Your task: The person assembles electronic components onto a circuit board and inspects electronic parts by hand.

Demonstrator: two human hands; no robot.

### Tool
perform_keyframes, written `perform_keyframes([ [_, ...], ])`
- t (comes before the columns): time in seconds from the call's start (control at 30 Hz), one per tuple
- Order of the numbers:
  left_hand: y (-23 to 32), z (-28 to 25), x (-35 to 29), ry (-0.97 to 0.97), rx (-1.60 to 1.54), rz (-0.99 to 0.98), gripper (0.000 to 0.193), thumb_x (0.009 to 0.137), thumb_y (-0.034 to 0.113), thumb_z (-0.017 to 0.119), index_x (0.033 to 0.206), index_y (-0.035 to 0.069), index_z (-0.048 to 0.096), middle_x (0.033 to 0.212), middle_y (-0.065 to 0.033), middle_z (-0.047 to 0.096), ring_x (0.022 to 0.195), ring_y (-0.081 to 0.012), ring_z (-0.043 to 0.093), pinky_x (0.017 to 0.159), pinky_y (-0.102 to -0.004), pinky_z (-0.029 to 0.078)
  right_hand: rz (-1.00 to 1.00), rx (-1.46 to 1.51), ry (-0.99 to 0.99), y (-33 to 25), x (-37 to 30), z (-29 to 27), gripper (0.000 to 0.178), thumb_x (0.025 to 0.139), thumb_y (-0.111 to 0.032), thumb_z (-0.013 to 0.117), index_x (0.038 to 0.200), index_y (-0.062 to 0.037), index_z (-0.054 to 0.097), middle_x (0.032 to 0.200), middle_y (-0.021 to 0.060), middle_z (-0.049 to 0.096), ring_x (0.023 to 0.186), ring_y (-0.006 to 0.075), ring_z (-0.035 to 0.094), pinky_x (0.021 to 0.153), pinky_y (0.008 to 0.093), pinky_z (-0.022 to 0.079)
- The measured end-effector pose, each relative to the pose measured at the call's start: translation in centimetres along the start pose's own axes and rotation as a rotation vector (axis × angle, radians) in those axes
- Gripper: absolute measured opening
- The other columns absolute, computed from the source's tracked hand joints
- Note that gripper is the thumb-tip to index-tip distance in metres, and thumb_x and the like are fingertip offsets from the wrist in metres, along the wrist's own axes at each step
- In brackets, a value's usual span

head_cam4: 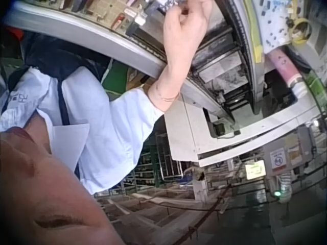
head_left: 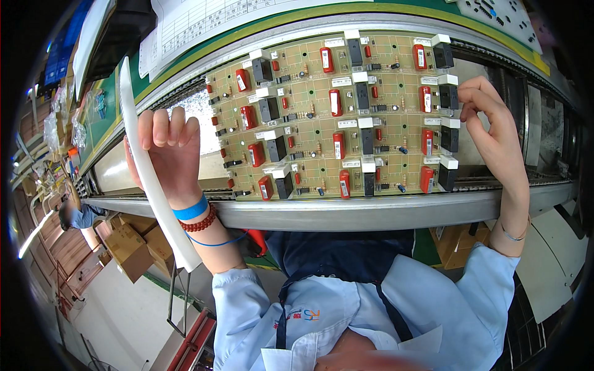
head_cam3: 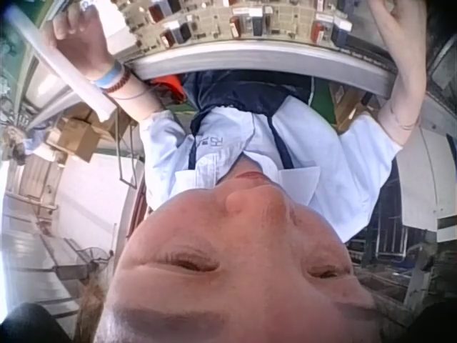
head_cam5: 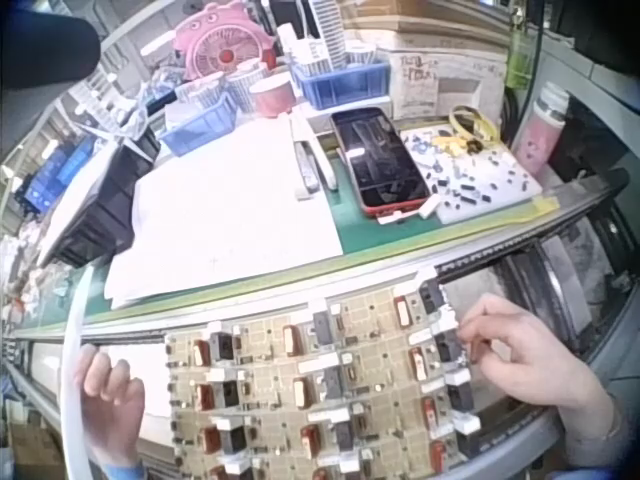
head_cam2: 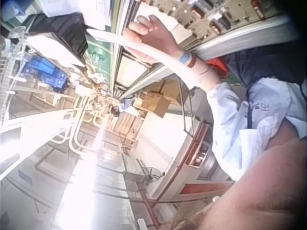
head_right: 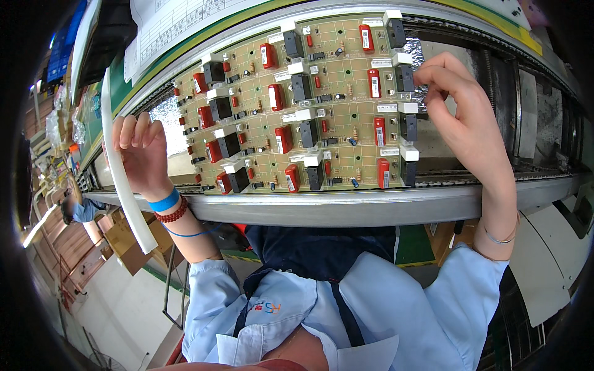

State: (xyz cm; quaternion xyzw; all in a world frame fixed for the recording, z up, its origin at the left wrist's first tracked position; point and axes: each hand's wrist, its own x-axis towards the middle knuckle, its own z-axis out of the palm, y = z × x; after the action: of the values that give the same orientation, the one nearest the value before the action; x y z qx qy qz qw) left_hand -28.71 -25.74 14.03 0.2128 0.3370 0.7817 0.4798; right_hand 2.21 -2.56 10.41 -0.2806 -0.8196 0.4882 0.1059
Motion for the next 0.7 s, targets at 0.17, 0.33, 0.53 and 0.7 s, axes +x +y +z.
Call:
perform_keyframes([
  [0.17, -0.03, -0.17, 0.04, -0.008, 0.007, 0.001, 0.022, 0.084, 0.025, 0.059, 0.071, 0.015, 0.044, 0.070, 0.0045, 0.043, 0.068, -0.0086, 0.035, 0.065, -0.0226, 0.029, 0.002, 0.020, 0.004, -0.06, -0.03, 0.04, 0.017, 0.075, 0.005, 0.042, 0.090, 0.0062, 0.050, 0.086, 0.0069, 0.046, 0.071, 0.0118, 0.044, 0.065, 0.0229, 0.036],
  [0.33, 0.00, -0.11, -0.01, 0.008, 0.011, -0.004, 0.022, 0.083, 0.025, 0.060, 0.071, 0.015, 0.044, 0.070, 0.0045, 0.042, 0.068, -0.0086, 0.034, 0.065, -0.0226, 0.029, 0.000, 0.035, 0.006, 0.03, -0.03, 0.07, 0.017, 0.076, 0.006, 0.042, 0.090, 0.0062, 0.050, 0.086, 0.0070, 0.046, 0.071, 0.0119, 0.045, 0.064, 0.0228, 0.036],
  [0.53, -0.02, -0.09, 0.02, 0.005, 0.003, -0.011, 0.022, 0.082, 0.025, 0.061, 0.071, 0.015, 0.044, 0.070, 0.0046, 0.042, 0.068, -0.0087, 0.035, 0.065, -0.0225, 0.029, -0.006, 0.034, 0.007, 0.10, -0.06, 0.05, 0.017, 0.076, 0.005, 0.043, 0.091, 0.0067, 0.050, 0.087, 0.0073, 0.047, 0.071, 0.0119, 0.045, 0.065, 0.0227, 0.037],
  [0.7, 0.02, -0.17, 0.06, -0.005, -0.003, -0.013, 0.022, 0.081, 0.024, 0.062, 0.072, 0.015, 0.044, 0.070, 0.0046, 0.043, 0.068, -0.0087, 0.035, 0.065, -0.0226, 0.030, 0.007, 0.024, 0.002, 0.03, -0.06, 0.00, 0.017, 0.076, 0.005, 0.042, 0.091, 0.0068, 0.050, 0.087, 0.0073, 0.046, 0.071, 0.0120, 0.045, 0.065, 0.0229, 0.037],
])
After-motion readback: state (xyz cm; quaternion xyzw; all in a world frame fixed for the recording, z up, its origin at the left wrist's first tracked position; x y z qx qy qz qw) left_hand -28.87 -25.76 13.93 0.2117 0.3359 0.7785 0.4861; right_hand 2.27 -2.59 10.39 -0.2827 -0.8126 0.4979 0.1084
